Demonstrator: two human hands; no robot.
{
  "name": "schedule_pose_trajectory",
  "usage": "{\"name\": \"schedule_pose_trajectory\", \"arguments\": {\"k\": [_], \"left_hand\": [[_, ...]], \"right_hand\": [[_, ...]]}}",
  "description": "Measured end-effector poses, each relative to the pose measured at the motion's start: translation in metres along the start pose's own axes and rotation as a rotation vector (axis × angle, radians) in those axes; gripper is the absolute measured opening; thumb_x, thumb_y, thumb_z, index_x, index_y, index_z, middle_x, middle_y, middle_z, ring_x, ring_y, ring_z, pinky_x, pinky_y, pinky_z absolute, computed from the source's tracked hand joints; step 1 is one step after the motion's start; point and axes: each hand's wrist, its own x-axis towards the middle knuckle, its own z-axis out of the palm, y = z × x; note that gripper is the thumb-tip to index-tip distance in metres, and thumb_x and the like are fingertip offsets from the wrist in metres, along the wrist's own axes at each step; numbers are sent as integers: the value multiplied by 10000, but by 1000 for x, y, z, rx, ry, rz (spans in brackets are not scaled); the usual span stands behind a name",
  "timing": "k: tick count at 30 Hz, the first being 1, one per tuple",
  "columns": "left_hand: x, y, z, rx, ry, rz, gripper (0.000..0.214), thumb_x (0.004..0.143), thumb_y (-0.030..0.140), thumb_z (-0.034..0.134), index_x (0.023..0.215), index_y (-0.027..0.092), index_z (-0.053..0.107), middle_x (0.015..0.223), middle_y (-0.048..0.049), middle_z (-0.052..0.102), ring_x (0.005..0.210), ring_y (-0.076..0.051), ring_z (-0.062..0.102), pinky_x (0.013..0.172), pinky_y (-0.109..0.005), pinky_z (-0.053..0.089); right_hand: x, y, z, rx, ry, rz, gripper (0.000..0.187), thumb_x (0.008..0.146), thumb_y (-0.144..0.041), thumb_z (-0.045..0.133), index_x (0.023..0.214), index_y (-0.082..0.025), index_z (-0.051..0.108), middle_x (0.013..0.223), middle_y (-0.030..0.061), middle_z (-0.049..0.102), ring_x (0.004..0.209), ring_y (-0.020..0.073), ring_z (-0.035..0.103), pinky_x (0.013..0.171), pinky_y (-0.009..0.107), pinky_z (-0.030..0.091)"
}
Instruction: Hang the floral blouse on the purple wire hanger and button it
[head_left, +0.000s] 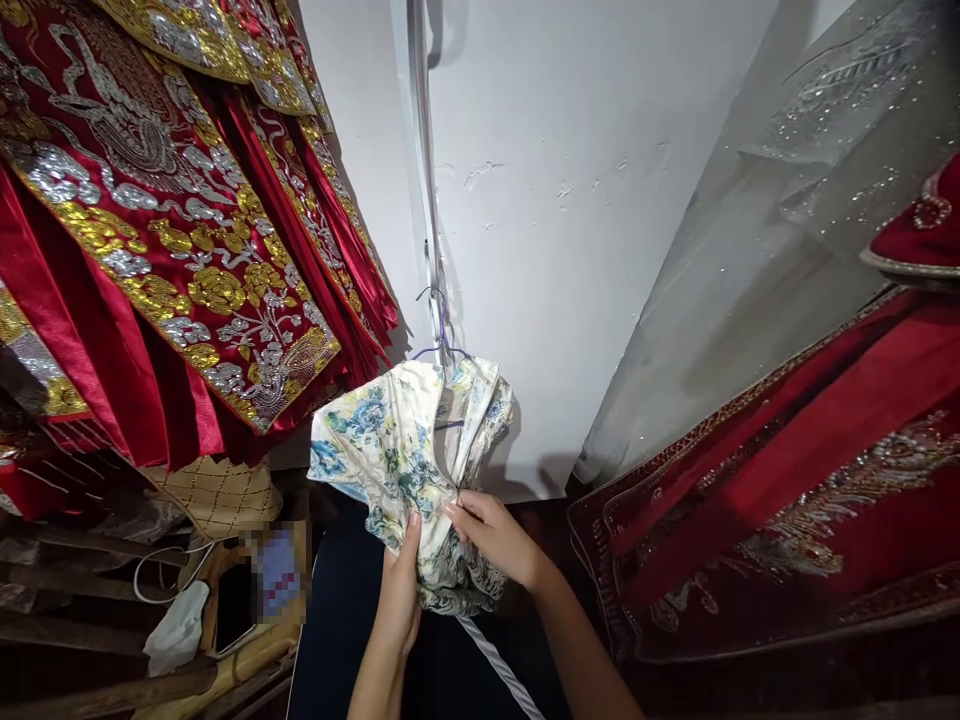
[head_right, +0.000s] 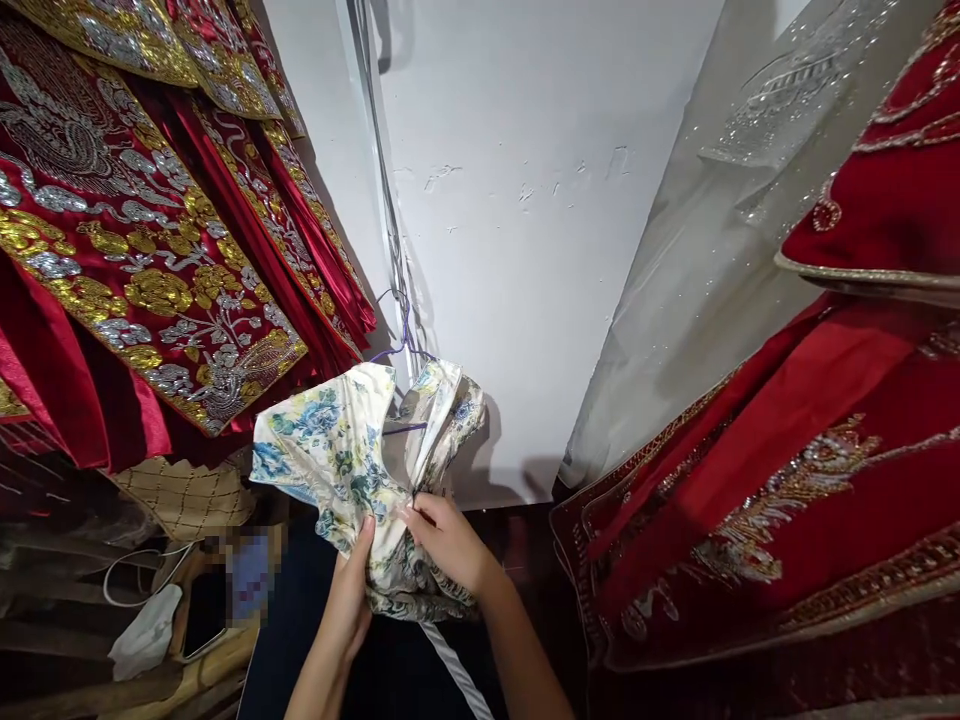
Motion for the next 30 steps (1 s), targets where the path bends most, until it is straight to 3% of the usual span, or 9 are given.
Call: {"name": "schedule_pose_trajectory", "arguments": {"k": [3,7,9,12,14,17,23,27,30], "left_hand": [[9,-6,-15,172,46,172,660,852,521,683,1410,225,491,1409,-143,576,1341,-317,523,1110,-457,433],[19,-19,-35,567,379,738,763,739,431,800,1378,192,458,1374,-164,513,1271,-326,518,1049,-472,448],[17,-23,-34,705,308,911,650,770,379,773,1328,200,492,1332,-145,518,1232,-301,520,1014,-439,458],[10,-23,-16,851,-218,784,167,923,304,570,1044,196,611,1006,-63,634,943,-210,608,837,-322,491],[8,-17,-2,878,-411,657,178,963,275,466,855,187,577,807,-22,599,752,-167,563,695,-264,448],[10,-5,13,905,-461,613,212,971,295,448,796,193,512,737,1,535,673,-146,488,623,-242,371],[18,9,17,1204,-564,571,179,922,260,501,751,208,499,687,-8,546,640,-166,507,594,-258,299],[23,43,22,1354,-581,551,132,866,213,566,734,208,561,665,-17,584,628,-180,530,593,-263,310],[23,92,40,1138,-536,689,152,940,265,522,1025,224,642,807,-24,658,720,-180,599,666,-257,395]], "right_hand": [[-8,5,-2,167,80,51,442,938,-509,541,645,-178,528,531,-36,462,526,106,406,561,254,305],[-26,17,8,300,152,169,450,893,-541,573,665,-156,626,414,-44,431,411,89,343,481,254,239],[-32,17,14,314,114,192,434,875,-540,578,722,-144,669,427,-20,509,392,93,381,461,249,239],[-33,9,21,346,81,197,370,857,-479,578,776,-135,687,452,2,582,377,98,415,439,236,243],[-29,-1,19,382,74,206,329,850,-433,566,760,-138,680,430,-7,569,359,94,399,427,231,233],[-9,-25,-1,451,151,180,300,848,-398,567,709,-150,661,397,-40,490,363,83,359,426,233,226],[77,-102,-69,602,369,-40,258,765,-366,683,651,-147,606,468,-40,466,416,63,311,415,235,193],[91,-127,-68,548,332,-126,259,812,-382,655,767,-127,659,491,-31,516,427,63,360,410,222,199],[77,-127,-52,458,280,-144,270,864,-391,590,763,-148,645,484,-36,529,421,66,379,422,213,230]]}}
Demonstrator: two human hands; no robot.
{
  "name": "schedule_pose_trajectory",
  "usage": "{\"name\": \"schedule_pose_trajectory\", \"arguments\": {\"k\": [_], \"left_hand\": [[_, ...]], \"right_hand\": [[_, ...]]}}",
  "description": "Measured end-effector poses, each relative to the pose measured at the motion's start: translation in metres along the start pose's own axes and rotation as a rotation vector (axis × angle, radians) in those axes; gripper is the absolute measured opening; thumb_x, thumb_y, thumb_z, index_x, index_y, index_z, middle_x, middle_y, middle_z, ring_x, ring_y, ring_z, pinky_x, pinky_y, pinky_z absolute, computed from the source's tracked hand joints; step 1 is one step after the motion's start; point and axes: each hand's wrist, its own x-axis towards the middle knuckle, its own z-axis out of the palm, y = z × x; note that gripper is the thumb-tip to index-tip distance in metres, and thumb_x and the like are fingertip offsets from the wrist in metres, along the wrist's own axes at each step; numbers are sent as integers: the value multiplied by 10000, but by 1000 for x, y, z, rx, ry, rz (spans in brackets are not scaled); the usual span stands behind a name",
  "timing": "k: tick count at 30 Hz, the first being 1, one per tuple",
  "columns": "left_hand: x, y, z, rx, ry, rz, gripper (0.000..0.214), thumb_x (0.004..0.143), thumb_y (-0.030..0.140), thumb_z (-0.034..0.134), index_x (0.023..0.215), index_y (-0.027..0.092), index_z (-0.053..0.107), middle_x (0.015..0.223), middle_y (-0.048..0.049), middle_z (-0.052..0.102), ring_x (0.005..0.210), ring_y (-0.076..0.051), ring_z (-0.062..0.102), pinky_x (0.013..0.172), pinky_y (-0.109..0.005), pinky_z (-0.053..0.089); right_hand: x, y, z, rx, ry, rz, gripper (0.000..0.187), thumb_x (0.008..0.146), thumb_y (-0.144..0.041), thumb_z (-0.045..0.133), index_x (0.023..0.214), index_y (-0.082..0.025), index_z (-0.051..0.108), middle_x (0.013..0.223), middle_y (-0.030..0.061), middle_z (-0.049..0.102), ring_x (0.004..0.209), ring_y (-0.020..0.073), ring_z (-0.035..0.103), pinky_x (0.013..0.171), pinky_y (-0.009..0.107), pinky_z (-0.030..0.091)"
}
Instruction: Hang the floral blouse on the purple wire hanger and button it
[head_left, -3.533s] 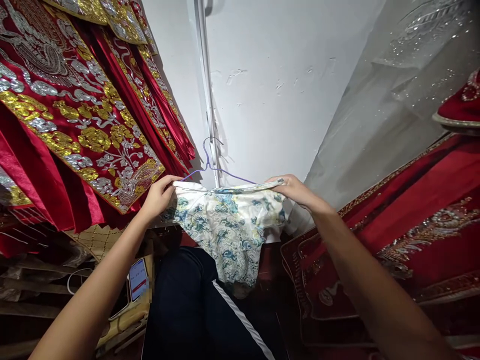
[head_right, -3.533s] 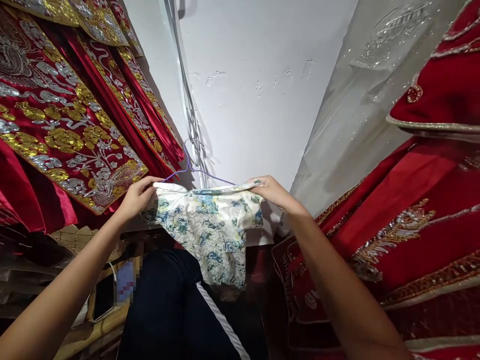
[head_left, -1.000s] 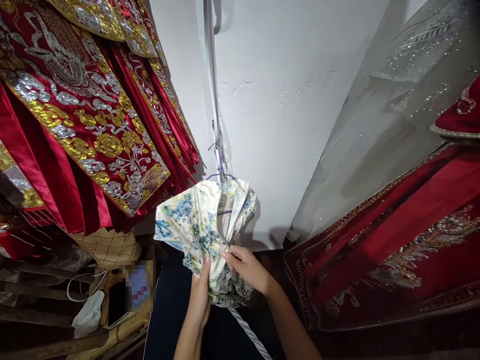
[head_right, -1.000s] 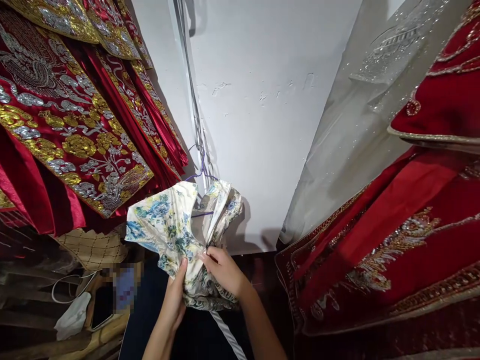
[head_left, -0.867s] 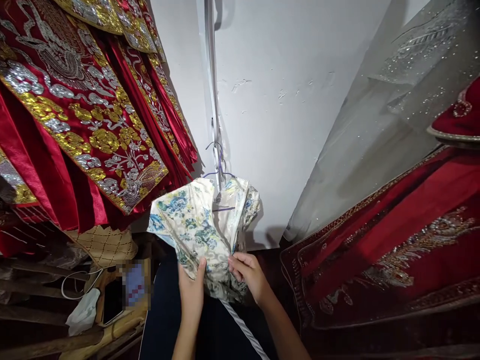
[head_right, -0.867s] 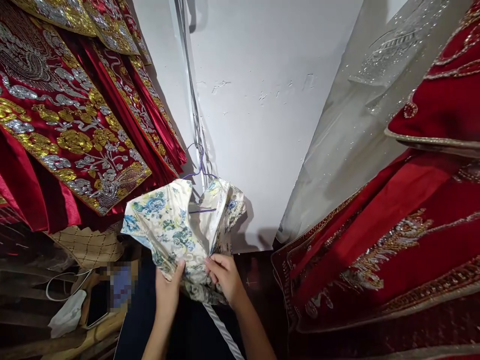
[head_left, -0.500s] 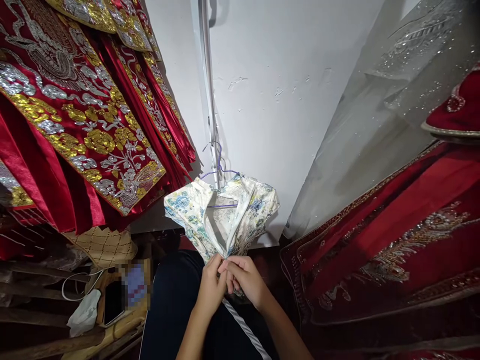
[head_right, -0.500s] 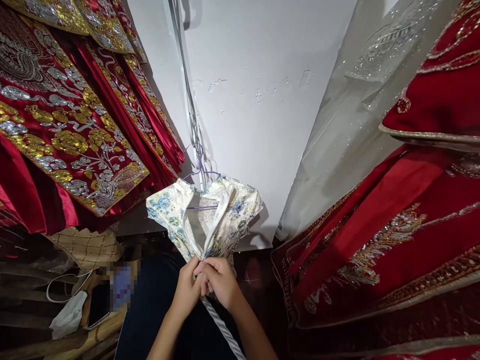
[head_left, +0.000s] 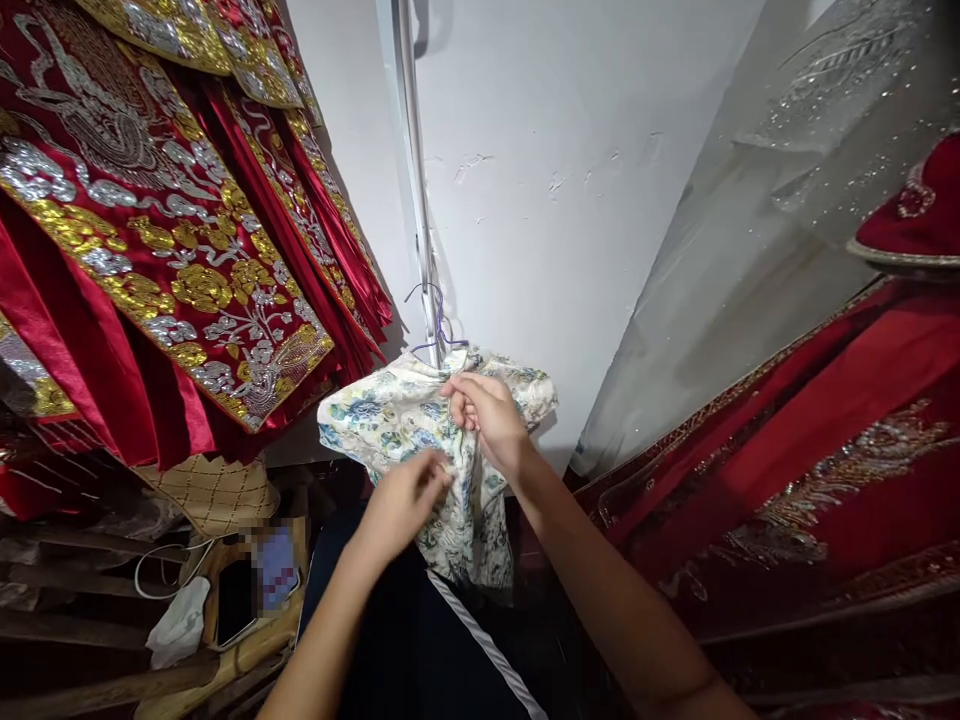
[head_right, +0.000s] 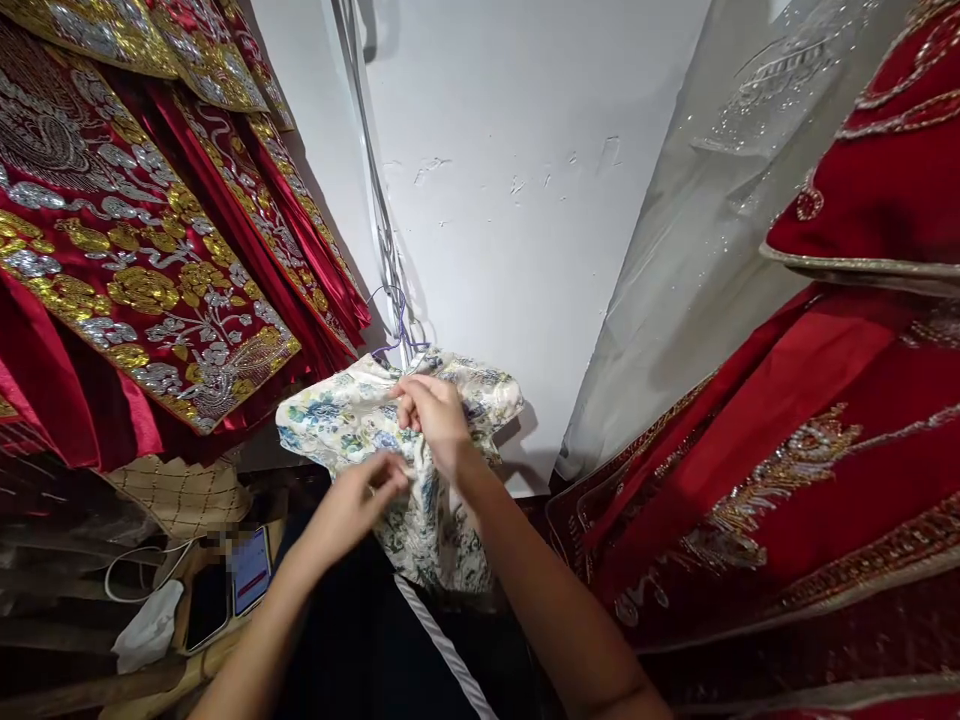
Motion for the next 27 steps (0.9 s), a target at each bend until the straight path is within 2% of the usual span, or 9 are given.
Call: {"name": "schedule_pose_trajectory", "arguments": {"k": [3,7,10,14,16,17,20,23,27], "left_hand": [[30,28,-33,-55,330,130,377,983,301,493,1354,234,516,945,-38,676,804,-173,631,749,-267,444],[58,51,-44,56,356,208,209,987,332,498,1049,195,643,904,-34,663,793,-168,615,746,-261,446],[62,51,-43,98,465,220,190,985,328,506,962,184,627,856,-21,642,785,-159,589,757,-257,434],[51,12,-62,-170,917,165,146,960,302,543,954,175,614,894,-13,612,840,-138,569,788,-232,434],[41,-23,-74,-504,1136,25,126,937,284,547,902,169,584,828,0,574,769,-118,547,738,-215,439],[35,-41,-76,-717,1160,-97,137,940,275,512,860,171,553,777,5,550,725,-111,536,712,-210,440],[15,-82,-59,-1039,906,-443,187,897,276,516,742,180,476,656,14,503,635,-109,523,661,-217,453],[1,-94,-16,-1016,760,-494,230,839,346,585,713,184,482,622,34,496,614,-112,540,690,-258,488],[-2,-81,28,-931,389,-501,267,659,327,797,694,154,597,689,-17,625,721,-185,629,732,-310,495]], "right_hand": [[-13,-1,7,-94,-64,-42,266,888,-365,539,741,-161,626,465,-37,529,418,76,391,447,218,266],[-9,3,6,-210,-51,-105,279,896,-364,526,711,-173,611,452,-49,472,432,89,388,468,231,277],[-7,30,-5,-301,43,-92,259,864,-338,535,671,-180,606,487,-53,434,453,90,352,467,238,243],[-24,77,-18,-363,77,47,270,801,-280,516,551,-187,560,451,-50,396,447,95,335,476,247,232],[-41,93,-17,-343,50,85,286,800,-270,486,532,-190,548,421,-50,386,425,99,331,474,251,243],[-51,97,-14,-321,29,99,286,802,-265,474,537,-190,549,413,-50,387,415,99,328,473,252,249],[-79,100,-6,-217,-24,143,268,811,-261,465,568,-192,556,409,-54,387,407,96,329,473,247,255],[-99,96,-6,-119,-26,176,263,825,-271,476,584,-193,549,420,-56,389,413,93,330,475,244,254],[-113,93,-26,-137,-75,246,288,833,-258,478,566,-190,559,404,-49,398,402,93,326,482,246,277]]}}
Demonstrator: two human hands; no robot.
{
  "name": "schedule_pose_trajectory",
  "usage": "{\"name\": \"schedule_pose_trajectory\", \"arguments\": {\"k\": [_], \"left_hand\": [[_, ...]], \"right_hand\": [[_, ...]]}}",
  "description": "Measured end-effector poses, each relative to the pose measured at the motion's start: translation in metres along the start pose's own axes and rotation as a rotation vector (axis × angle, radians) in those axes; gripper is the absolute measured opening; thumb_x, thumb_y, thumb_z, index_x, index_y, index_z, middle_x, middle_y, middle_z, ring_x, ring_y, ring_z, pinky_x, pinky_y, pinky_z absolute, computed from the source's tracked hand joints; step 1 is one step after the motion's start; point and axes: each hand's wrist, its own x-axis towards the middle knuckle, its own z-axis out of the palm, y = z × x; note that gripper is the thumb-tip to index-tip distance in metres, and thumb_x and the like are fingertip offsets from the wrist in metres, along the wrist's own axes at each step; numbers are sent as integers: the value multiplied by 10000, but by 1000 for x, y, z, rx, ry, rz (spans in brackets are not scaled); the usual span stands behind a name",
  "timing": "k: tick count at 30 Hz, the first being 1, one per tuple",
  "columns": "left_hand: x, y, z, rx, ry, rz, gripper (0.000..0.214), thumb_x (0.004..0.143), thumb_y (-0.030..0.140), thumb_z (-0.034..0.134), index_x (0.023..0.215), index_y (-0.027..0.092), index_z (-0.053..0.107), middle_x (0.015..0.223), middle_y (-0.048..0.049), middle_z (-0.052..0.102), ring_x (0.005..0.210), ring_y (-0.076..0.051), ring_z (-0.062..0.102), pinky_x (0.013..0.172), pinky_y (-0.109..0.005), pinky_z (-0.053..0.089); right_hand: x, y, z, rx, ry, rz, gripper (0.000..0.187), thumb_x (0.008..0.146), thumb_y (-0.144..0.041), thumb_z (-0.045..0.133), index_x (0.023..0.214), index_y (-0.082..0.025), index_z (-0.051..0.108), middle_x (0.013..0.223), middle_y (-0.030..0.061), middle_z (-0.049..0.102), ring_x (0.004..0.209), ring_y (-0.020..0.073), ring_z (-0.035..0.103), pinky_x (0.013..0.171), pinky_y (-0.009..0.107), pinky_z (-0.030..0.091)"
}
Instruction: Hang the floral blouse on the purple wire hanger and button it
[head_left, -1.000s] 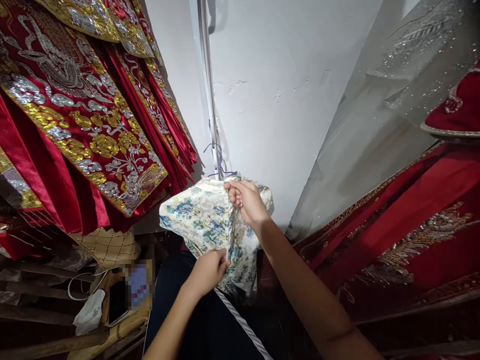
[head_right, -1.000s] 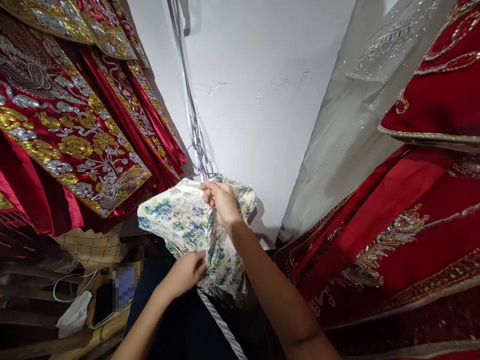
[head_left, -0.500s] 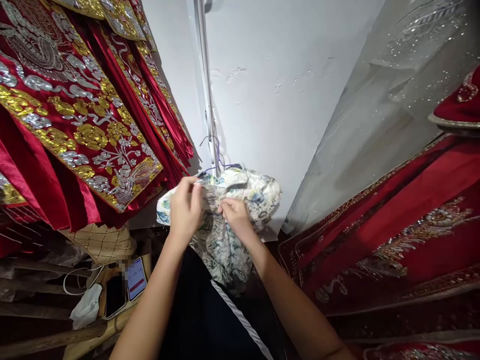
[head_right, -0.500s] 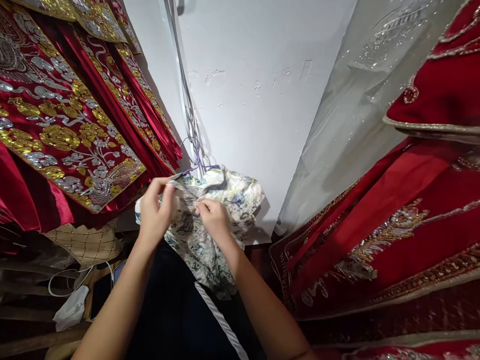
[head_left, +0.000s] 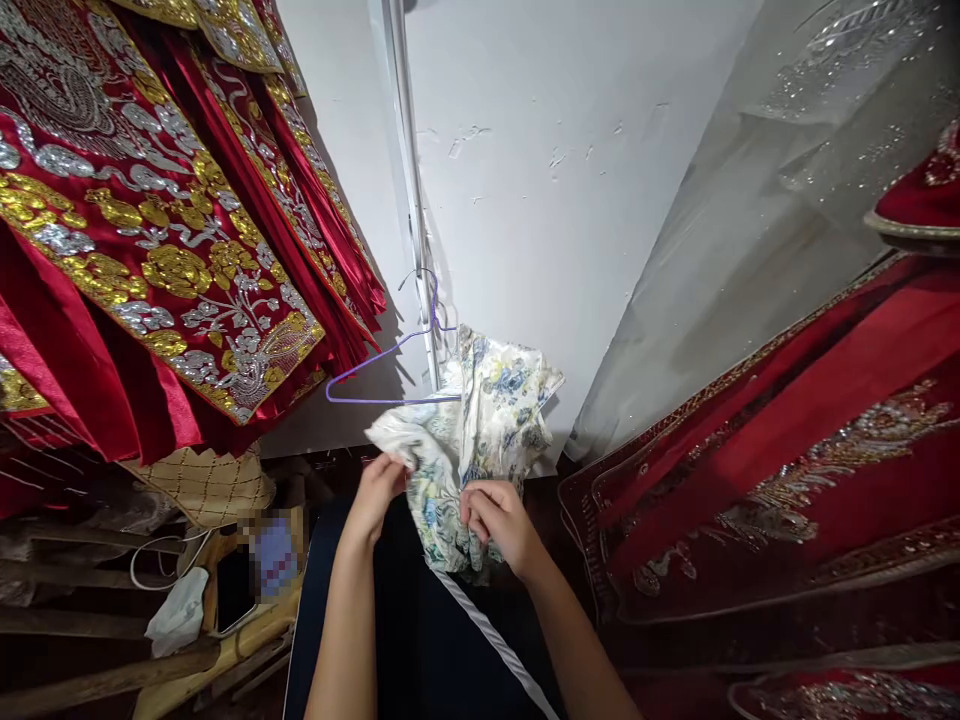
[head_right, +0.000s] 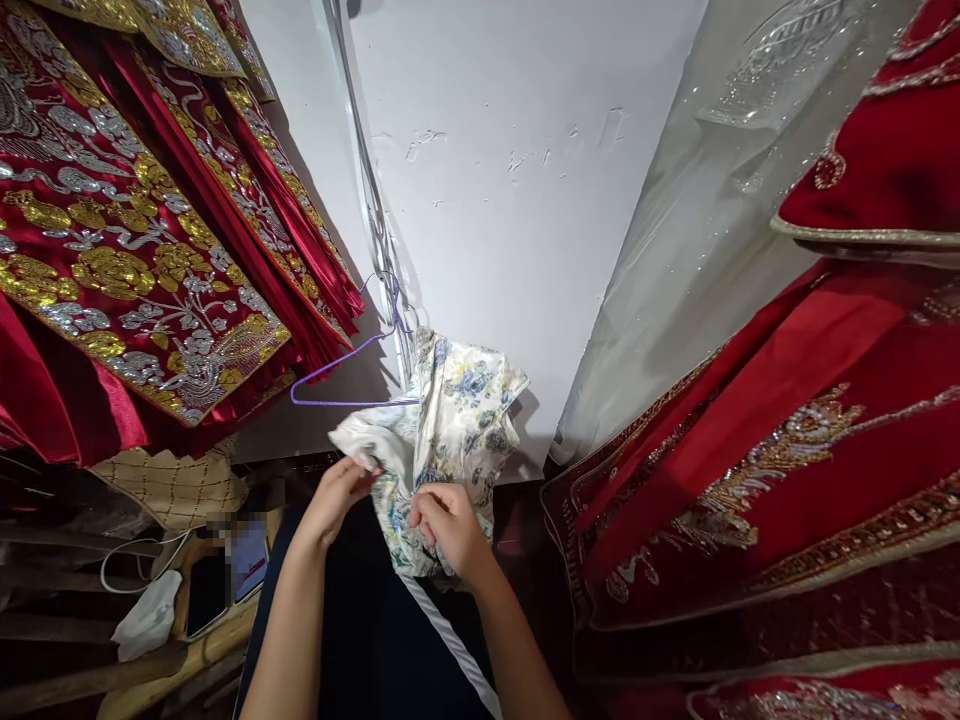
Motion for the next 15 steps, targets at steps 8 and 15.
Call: {"name": "schedule_pose_trajectory", "arguments": {"k": [8,15], "left_hand": [[-39,43,50,115,-346,294,243,959,410,532,960,187,630,982,-49,624,889,-182,571,857,-294,458],[-68,75,80,315,-459,581,150,948,308,585,924,191,675,1051,-85,603,1072,-244,554,958,-326,427]], "right_hand": [[7,1,-23,-255,383,-135,343,912,-477,536,714,-208,613,674,31,588,644,190,527,614,311,428],[15,-18,-1,267,-137,-44,625,988,-666,224,998,-251,692,855,81,672,874,274,648,758,407,514]]}}
